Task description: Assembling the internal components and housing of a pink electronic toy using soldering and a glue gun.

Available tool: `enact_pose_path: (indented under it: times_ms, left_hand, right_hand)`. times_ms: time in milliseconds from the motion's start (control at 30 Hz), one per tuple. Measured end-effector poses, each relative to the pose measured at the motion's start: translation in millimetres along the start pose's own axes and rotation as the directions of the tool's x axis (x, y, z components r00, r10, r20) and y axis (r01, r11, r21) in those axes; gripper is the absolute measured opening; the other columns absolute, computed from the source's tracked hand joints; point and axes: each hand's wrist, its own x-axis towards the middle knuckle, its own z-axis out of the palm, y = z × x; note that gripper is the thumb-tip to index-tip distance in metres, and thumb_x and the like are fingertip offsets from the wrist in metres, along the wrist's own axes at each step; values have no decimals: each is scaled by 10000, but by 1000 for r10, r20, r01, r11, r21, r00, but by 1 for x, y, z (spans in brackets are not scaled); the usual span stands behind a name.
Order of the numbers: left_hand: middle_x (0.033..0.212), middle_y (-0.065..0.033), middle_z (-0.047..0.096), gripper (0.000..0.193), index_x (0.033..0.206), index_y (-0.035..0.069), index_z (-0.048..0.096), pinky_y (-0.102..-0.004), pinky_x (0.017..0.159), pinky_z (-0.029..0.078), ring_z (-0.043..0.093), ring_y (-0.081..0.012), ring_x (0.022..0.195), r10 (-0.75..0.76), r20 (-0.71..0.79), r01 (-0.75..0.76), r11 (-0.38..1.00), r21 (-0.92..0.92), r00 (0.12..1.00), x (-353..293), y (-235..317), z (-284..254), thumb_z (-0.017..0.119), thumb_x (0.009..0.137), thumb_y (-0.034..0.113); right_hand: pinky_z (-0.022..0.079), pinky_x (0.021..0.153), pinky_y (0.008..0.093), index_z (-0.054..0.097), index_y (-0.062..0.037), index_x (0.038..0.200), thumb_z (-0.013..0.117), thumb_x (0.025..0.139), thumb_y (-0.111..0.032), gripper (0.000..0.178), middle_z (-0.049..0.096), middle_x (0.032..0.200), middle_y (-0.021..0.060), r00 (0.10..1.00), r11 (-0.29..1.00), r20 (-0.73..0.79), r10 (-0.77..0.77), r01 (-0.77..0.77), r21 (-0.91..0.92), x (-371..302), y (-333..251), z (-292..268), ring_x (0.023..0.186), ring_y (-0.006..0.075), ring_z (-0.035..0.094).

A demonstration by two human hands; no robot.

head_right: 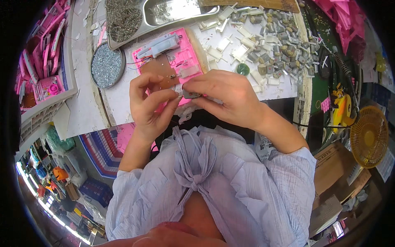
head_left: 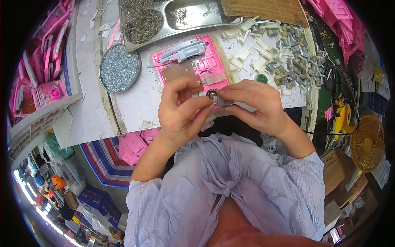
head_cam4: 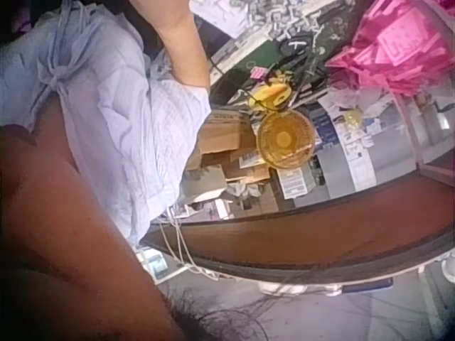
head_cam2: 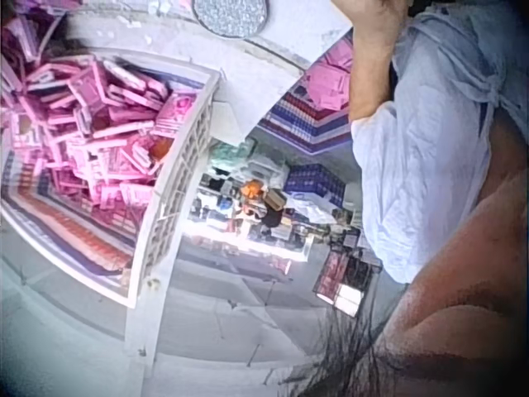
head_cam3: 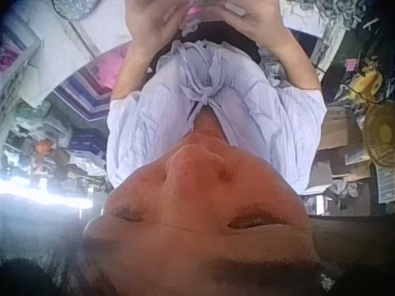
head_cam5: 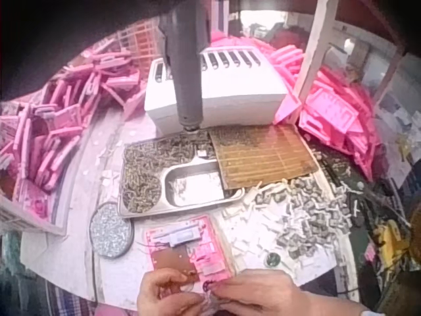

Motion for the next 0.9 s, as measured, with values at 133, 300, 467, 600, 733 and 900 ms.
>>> enact_pose_path:
  times_ms: [133, 300, 467, 600, 733, 900]
  left_hand:
    - [1170, -147, 516, 217, 924, 25, 722, -316, 825, 566, 638, -250, 1034, -4, 21, 4, 1000, 5, 1000, 0, -1, 1, 829, 749, -46]
    - [1144, -132, 536, 250, 958, 29, 712, -335, 752, 536, 623, -208, 952, -65, 71, 66, 998, -19, 995, 15, -9, -7, 826, 739, -10]
    - [1094, -89, 583, 253, 953, 84, 720, -437, 844, 429, 571, -241, 954, -12, 126, -38, 922, 386, 992, 39, -28, 10, 826, 733, 152]
    - [1021, -27, 617, 249, 939, 138, 747, -414, 850, 389, 575, -258, 925, 78, 148, -141, 864, 483, 986, 37, -36, 18, 837, 709, 173]
    - [1010, -17, 632, 211, 913, 147, 750, -409, 853, 393, 582, -247, 935, 97, 161, -153, 909, 387, 982, 16, -30, 0, 828, 717, 130]
    - [1044, -31, 642, 230, 930, 136, 747, -412, 888, 404, 596, -250, 970, 17, 113, -59, 920, 387, 993, -13, -29, -3, 832, 719, 111]
  right_hand:
    - [540, 718, 373, 738, -27, 1060, 838, 725, -34, 350, 706, 1022, 127, 995, 992, 26, -101, 103, -70, 3, 2, -8, 838, 289, 669]
    - [530, 719, 372, 741, -30, 1062, 833, 720, -29, 354, 701, 1014, 124, 996, 991, -13, -87, 86, -103, -3, 8, -13, 836, 284, 655]
    - [550, 730, 357, 742, -26, 1061, 811, 749, -16, 320, 735, 992, 131, 995, 983, -96, -10, -8, -182, -1, 11, -26, 830, 275, 695]
    - [560, 746, 343, 742, -21, 1046, 796, 778, -31, 273, 749, 964, 118, 993, 980, -100, 59, -77, -183, 12, 18, -36, 833, 265, 713]
    - [522, 850, 363, 745, -30, 1055, 788, 782, -59, 279, 728, 1044, 100, 993, 979, 37, 112, -104, -173, 32, 33, -32, 943, 271, 673]
    - [443, 988, 401, 751, -63, 1042, 790, 767, -112, 282, 665, 1157, 73, 976, 966, 163, 145, -104, -236, 52, 53, -12, 1120, 288, 560]
